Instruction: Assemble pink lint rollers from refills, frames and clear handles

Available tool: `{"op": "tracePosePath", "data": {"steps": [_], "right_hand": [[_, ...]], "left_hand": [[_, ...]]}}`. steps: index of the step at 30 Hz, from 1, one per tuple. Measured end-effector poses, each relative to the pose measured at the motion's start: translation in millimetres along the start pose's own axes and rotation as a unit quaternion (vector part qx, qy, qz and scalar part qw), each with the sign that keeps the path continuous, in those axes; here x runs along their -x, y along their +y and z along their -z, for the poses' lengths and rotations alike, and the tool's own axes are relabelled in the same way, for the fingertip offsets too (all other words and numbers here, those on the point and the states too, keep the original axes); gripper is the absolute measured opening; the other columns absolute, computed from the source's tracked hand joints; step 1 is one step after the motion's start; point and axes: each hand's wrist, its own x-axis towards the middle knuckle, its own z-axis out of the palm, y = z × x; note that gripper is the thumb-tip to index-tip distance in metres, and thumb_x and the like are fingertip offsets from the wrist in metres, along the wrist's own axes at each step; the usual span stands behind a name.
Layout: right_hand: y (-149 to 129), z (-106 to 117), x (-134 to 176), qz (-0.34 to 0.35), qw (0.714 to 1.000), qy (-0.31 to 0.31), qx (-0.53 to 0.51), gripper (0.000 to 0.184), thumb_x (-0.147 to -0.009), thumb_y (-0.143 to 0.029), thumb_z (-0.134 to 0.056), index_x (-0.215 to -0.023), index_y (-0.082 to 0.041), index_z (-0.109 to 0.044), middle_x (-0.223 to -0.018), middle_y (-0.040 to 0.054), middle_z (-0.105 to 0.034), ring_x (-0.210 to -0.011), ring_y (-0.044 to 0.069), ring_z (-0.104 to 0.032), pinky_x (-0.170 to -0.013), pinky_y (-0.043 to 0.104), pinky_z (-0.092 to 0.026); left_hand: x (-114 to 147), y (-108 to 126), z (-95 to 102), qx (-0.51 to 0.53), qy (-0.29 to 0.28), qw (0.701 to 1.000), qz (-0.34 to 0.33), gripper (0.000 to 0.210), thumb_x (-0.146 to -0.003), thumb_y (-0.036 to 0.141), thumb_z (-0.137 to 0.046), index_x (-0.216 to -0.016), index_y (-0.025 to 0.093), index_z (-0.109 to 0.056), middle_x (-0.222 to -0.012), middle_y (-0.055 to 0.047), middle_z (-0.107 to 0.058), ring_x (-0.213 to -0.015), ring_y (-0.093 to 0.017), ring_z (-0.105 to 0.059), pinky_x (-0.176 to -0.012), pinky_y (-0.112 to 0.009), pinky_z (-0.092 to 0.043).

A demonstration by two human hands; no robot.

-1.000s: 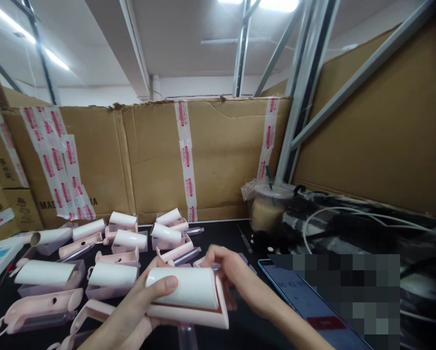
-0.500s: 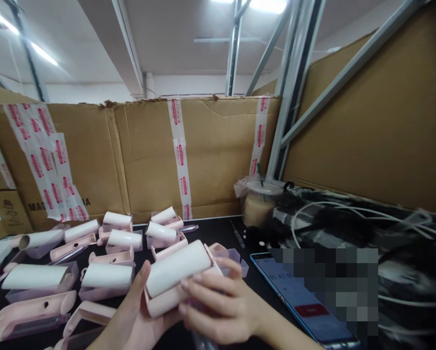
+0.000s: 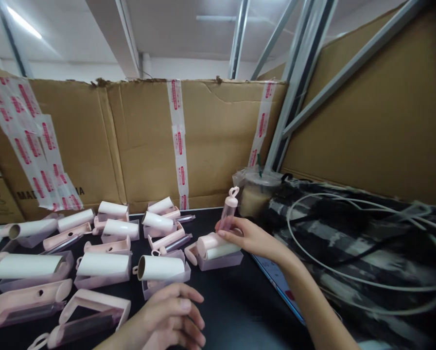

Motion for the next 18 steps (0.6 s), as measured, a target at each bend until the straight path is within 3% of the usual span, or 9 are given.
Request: {"op": "tracePosePath", "data": {"steps": [5,12,18], "right_hand": [[-7.2,-4.5,0.6,-0.007,1.000,-0.001,-0.009,0.032,-0.077,-0.043,-0.054,-0.088,-0.014,-0.064,-0.088,0.0068,-0.067,-0.080,0.022,-0.061,-0.070,0.030,-0.047],[-10.3,-4.6,5.6,-0.049,0.994,0.029,0.095,0.027,-0.077,-0.044,-0.054,-0.084,-0.021,-0.066,-0.082,0.0045,-0.069,-0.076,0.023,-0.063,-0.066,0.028,-0.047],[-8.0,-6.4,7.3,-0.068,0.991,0.032,0.108,0.026,-0.074,-0.045,-0.057,-0.081,-0.022,-0.067,-0.078,0.0054,-0.069,-0.073,0.024,-0.064,-0.060,0.028,-0.046]], "left_hand": [[-1.5,1.1,2.0,-0.013,0.025,1.000,-0.005,0.025,-0.073,0.030,-0.060,-0.090,0.013,-0.056,-0.075,-0.005,-0.060,-0.069,-0.017,-0.059,-0.067,-0.032,-0.042],[-5.3,-2.7,2.2,-0.037,0.042,0.998,0.031,0.029,-0.067,0.033,-0.064,-0.086,0.014,-0.055,-0.070,-0.004,-0.059,-0.065,-0.016,-0.058,-0.065,-0.030,-0.041],[-7.3,-1.2,3.0,-0.042,0.055,0.997,0.034,0.025,-0.067,0.029,-0.063,-0.085,0.014,-0.054,-0.069,-0.003,-0.059,-0.063,-0.015,-0.058,-0.065,-0.030,-0.041]]}}
